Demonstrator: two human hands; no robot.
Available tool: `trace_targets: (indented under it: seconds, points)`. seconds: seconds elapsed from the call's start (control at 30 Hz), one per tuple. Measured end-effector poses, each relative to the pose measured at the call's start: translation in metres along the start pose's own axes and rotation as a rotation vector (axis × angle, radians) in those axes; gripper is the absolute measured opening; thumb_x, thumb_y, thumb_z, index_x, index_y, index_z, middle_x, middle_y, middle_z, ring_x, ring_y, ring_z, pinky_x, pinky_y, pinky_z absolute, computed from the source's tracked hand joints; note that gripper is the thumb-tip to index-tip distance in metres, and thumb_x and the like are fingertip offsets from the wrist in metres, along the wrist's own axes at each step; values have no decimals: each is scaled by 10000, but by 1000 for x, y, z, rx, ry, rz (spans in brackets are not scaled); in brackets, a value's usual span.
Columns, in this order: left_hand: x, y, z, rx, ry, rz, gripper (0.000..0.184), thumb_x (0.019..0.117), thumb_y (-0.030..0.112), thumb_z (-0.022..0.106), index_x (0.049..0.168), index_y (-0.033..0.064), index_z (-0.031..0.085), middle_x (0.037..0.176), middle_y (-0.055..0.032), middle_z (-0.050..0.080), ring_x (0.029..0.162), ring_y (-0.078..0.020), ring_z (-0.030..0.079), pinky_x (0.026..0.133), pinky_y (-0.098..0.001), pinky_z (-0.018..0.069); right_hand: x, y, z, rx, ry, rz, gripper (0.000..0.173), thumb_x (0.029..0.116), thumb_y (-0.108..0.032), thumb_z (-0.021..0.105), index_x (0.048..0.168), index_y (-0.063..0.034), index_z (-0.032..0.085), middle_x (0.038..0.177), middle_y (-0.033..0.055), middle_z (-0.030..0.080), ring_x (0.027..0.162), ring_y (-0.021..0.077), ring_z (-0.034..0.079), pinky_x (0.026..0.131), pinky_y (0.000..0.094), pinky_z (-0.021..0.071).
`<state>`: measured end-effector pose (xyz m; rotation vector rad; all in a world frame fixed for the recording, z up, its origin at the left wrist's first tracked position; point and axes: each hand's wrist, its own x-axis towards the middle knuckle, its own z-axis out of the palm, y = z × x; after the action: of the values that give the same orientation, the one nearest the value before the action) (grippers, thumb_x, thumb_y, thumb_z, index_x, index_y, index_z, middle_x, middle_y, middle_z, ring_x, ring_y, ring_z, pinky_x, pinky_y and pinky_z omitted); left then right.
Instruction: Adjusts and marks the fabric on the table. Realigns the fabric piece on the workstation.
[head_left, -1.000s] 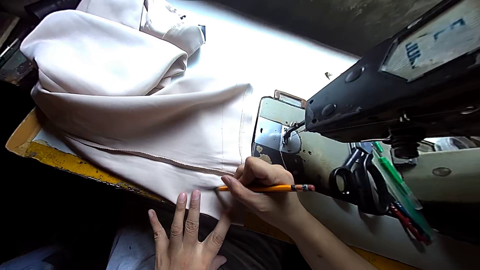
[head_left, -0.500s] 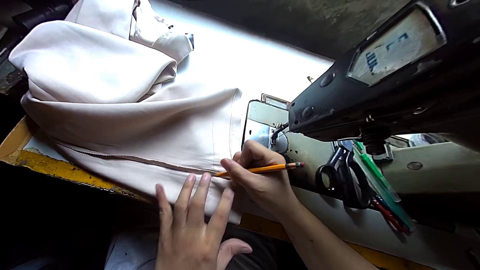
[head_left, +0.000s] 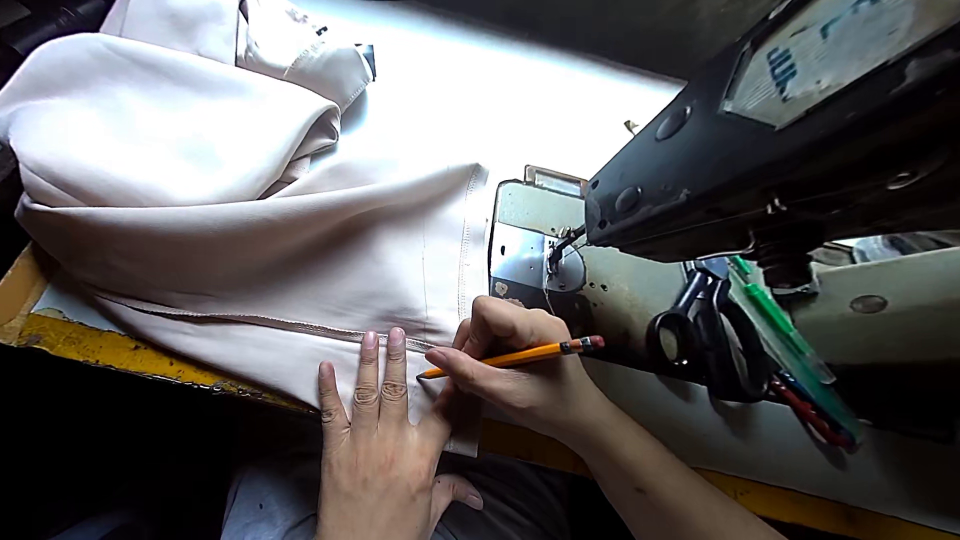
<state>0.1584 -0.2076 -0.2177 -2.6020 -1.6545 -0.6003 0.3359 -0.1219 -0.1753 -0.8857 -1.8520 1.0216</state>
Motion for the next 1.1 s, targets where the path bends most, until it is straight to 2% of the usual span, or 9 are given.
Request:
trace_targets:
  seconds: [0.1,0.2,0.27,0.4,0.5,0.6,0.8,0.9,1.1]
  points:
    - [-1,0,0,-10,-6,-2,832,731,891,553,1312,313,702,1634,-278,312,1530,-507,219,1135,-830,83,-1,0,-1,23,-28,7,257,905,-88,735,742,-92,536,603,-27,559,486,22,530,424,149,446]
    - [-1,0,1,-10,1,2,821,741,891,545,1309,320,704,1637,-275,307,1530,-509,215,1137,-832,76,-2,1,0,-3,-20,0,257,900,-91,737,739,-96,538,598,-34,551,478,13,512,412,142,419]
    - [-1,0,1,-4,3,-2,842,750,891,534,1357,324,670,1642,-271,298,1533,-507,209,1138,-829,84,-2,0,1,-35,3,7,254,901,-88,732,739,-101,536,600,-42,549,483,1,494,414,132,392]
    - [-1,1,2,9,6,-5,929,750,896,530,1510,363,522,1650,-283,267,1535,-506,201,1135,-827,96,2,-3,4,-56,103,35,265,905,-41,720,740,-91,519,613,-21,545,494,19,500,426,138,399]
    - [-1,1,1,13,5,-5,945,733,902,541,1524,388,492,1649,-289,264,1533,-509,204,1139,-820,98,5,-1,5,-85,178,44,250,922,-52,713,761,-99,528,642,-23,558,519,17,532,451,134,437]
    - [0,0,1,11,-4,-6,957,726,897,557,1539,400,467,1650,-290,260,1533,-511,202,1131,-828,104,7,-2,7,-98,224,68,245,923,-42,712,771,-97,528,635,-19,560,509,22,528,443,138,435]
    - [0,0,-1,6,-10,-2,940,731,879,576,1531,395,481,1647,-293,265,1530,-508,215,1127,-833,103,12,3,3,-17,219,47,259,939,-45,699,777,-100,504,632,-27,537,528,21,521,475,148,426]
    - [0,0,0,10,-12,-1,951,722,880,583,1532,391,485,1640,-298,278,1526,-513,221,1122,-837,105,10,-1,1,53,178,78,262,940,-29,687,767,-89,500,613,1,537,491,57,514,436,168,432]
    - [-1,0,-3,10,-28,-1,937,725,865,598,1524,385,498,1638,-289,290,1521,-518,231,1115,-842,117,14,2,6,-87,256,72,262,945,-49,690,762,-101,509,616,-27,524,506,20,501,453,146,405]
